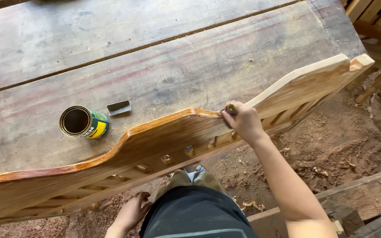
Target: The person applies a wood stain to a wooden chair back using a brush. They dip the brush into a can of stain and apply it to the curved top and slats of the chair back. The person then repositions the chair to continue applying stain to other sections.
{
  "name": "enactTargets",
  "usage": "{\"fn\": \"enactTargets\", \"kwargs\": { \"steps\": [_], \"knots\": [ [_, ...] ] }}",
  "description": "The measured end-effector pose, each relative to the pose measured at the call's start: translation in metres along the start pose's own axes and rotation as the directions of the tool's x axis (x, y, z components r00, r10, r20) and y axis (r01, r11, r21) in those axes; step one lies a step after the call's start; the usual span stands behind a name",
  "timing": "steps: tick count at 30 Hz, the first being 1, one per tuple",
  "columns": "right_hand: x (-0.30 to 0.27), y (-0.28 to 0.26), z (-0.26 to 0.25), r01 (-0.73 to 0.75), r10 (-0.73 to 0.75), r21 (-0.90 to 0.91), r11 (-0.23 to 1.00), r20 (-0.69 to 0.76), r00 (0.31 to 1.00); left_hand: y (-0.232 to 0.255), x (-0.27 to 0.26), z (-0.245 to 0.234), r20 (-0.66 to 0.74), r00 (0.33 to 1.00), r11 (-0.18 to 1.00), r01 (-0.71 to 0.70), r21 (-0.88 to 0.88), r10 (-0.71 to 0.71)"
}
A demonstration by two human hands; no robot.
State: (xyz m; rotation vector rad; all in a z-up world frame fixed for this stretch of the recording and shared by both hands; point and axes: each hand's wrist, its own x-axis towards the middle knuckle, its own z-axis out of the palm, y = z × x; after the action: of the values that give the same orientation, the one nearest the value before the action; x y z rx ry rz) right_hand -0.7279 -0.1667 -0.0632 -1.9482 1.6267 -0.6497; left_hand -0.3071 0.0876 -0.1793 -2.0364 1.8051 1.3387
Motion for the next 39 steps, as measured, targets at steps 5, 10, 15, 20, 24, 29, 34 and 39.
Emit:
{"fn": "enactTargets", "kwargs": {
  "steps": [5, 10, 15, 20, 24, 29, 34, 39],
  "knots": [
    [0.018, 0.007, -0.035, -0.128, 0.142, 0.217, 0.968, -0.053, 0.988, -0.121, 0.042, 0.103, 0.131, 0.983, 0.977, -0.098, -0.191, 0.125],
    [0.02, 0.02, -0.021, 0.016, -0.041, -0.133, 0.991, -0.19, 0.981, -0.167, 0.07, 0.162, 0.63, 0.715, 0.207, 0.694, -0.689, -0.303],
    [0.011, 0.014, 0.009, 0.034, -0.035, -0.041, 0.999, -0.026, 0.999, -0.137, 0.06, 0.13, 0.354, 0.926, 0.934, 0.233, -0.271, -0.128],
    [0.021, 0.003, -0.029, -0.134, 0.173, 0.423, 0.896, -0.054, 0.984, -0.151, 0.072, 0.13, 0.251, 0.966, 0.953, 0.133, -0.274, -0.063],
    [0.028, -0.008, -0.037, -0.17, 0.353, 0.794, 0.584, -0.06, 0.934, -0.164, 0.085, 0.129, 0.302, 0.952, 0.984, 0.093, -0.149, -0.044],
    [0.015, 0.039, -0.027, -0.377, 0.565, 0.745, 0.55, 0.0, 0.825, -0.199, 0.086, 0.141, 0.332, 0.938, 0.972, 0.161, -0.168, -0.098],
    [0.001, 0.032, -0.038, -0.41, 0.517, 0.471, 0.781, -0.122, 0.847, -0.214, 0.083, 0.135, 0.427, 0.852, 0.942, 0.337, -0.004, -0.303],
    [-0.006, -0.027, -0.017, -0.28, 0.307, 0.362, 0.889, -0.02, 0.951, -0.208, 0.089, 0.121, 0.357, 0.897, 0.954, 0.296, -0.043, -0.262]
  ]
}}
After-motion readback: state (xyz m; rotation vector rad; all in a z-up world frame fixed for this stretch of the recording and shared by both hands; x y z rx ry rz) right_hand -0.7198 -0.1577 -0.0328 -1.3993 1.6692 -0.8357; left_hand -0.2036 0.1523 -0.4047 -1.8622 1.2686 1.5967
